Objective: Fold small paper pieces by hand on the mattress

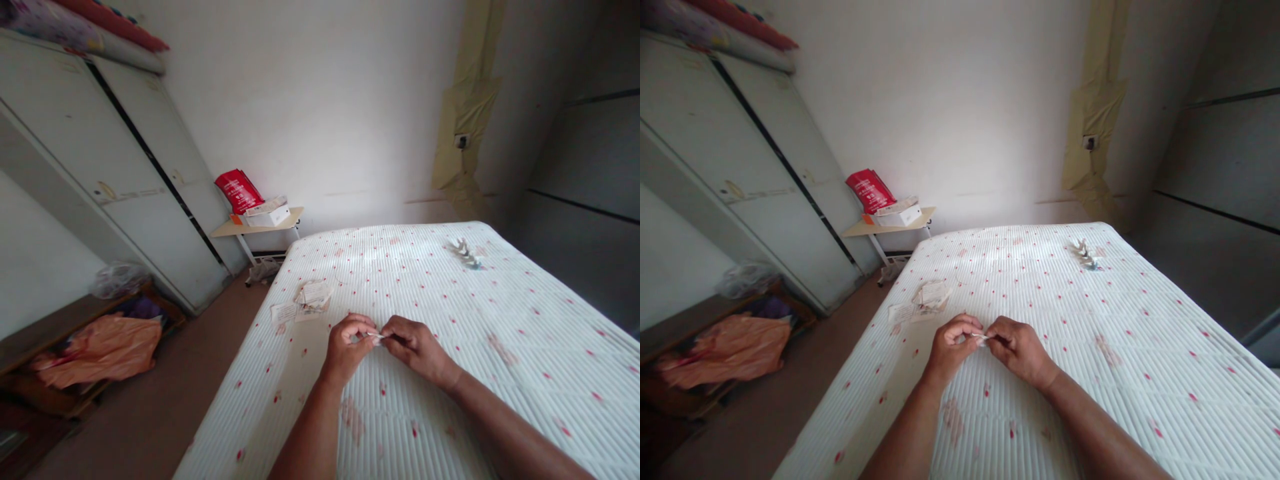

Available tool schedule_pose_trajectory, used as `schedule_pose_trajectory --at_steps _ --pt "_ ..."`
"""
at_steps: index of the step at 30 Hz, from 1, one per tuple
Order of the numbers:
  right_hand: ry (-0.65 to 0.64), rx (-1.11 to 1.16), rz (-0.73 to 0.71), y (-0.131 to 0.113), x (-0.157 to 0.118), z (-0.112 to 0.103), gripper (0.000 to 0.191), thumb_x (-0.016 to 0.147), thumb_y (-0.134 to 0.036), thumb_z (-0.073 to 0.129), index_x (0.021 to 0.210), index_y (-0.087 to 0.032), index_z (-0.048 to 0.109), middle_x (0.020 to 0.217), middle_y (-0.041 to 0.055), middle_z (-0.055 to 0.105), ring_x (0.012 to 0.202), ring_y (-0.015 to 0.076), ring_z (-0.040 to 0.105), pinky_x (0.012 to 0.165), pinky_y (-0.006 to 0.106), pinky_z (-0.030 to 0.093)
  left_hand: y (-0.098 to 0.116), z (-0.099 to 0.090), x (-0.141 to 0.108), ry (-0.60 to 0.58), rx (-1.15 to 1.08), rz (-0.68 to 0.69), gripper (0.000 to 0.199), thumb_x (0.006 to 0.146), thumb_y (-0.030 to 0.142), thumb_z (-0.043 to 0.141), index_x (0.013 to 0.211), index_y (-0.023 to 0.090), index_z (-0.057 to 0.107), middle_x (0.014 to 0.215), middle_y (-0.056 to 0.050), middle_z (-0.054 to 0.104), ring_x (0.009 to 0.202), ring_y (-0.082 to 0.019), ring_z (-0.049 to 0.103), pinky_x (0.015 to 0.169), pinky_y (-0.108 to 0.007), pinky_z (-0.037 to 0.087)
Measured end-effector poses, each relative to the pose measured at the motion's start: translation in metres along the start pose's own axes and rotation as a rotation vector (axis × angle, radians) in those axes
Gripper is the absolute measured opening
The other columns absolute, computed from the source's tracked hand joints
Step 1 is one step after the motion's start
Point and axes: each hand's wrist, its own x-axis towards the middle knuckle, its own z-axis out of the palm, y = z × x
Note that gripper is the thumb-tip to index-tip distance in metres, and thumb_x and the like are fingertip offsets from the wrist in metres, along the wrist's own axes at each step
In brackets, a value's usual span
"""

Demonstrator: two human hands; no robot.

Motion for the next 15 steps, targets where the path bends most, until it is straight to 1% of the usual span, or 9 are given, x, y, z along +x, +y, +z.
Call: schedule_pose_trajectory --at_steps 5,8,13,15 --pt "-0.021 -0.038 0.032 0.000 0.001 0.001 0.010 0.082 -0.020 0.048 0.081 -0.018 0.058 0.073 0.0016 0.059 0.064 0.0119 0.055 0.059 0.023 0.041 0.000 0.001 0.000 0.014 -0.002 -0.019 0.004 0.068 0.017 0.064 0.067 0.015 0.067 0.078 -0.006 0.063 0.075 -0.016 0.058 0.068 -0.026 0.045" --pt "-0.032 -0.063 0.058 0.000 0.002 0.001 0.010 0.082 -0.021 0.048 0.079 -0.018 0.057 0.071 0.0010 0.058 0.062 0.0116 0.053 0.057 0.022 0.039 -0.001 0.004 0.001 0.044 0.002 -0.031 0.005 0.068 0.016 0.062 0.064 0.015 0.065 0.075 -0.005 0.063 0.074 -0.015 0.059 0.070 -0.026 0.045" --pt "-0.003 -0.130 0.110 0.003 0.004 0.002 0.007 0.078 -0.019 0.050 0.072 -0.018 0.055 0.064 -0.0006 0.054 0.057 0.0108 0.049 0.053 0.021 0.036 -0.006 0.010 0.001 0.145 -0.028 -0.133 0.005 0.067 0.015 0.061 0.063 0.015 0.064 0.075 -0.005 0.063 0.076 -0.016 0.059 0.072 -0.026 0.044" --pt "-0.008 -0.152 0.120 0.004 0.004 0.002 0.007 0.077 -0.018 0.050 0.071 -0.018 0.055 0.065 -0.0006 0.054 0.056 0.0107 0.049 0.053 0.021 0.035 -0.009 0.011 0.000 0.161 -0.057 -0.156 0.005 0.067 0.016 0.060 0.064 0.014 0.064 0.077 -0.005 0.063 0.078 -0.016 0.059 0.073 -0.026 0.044"
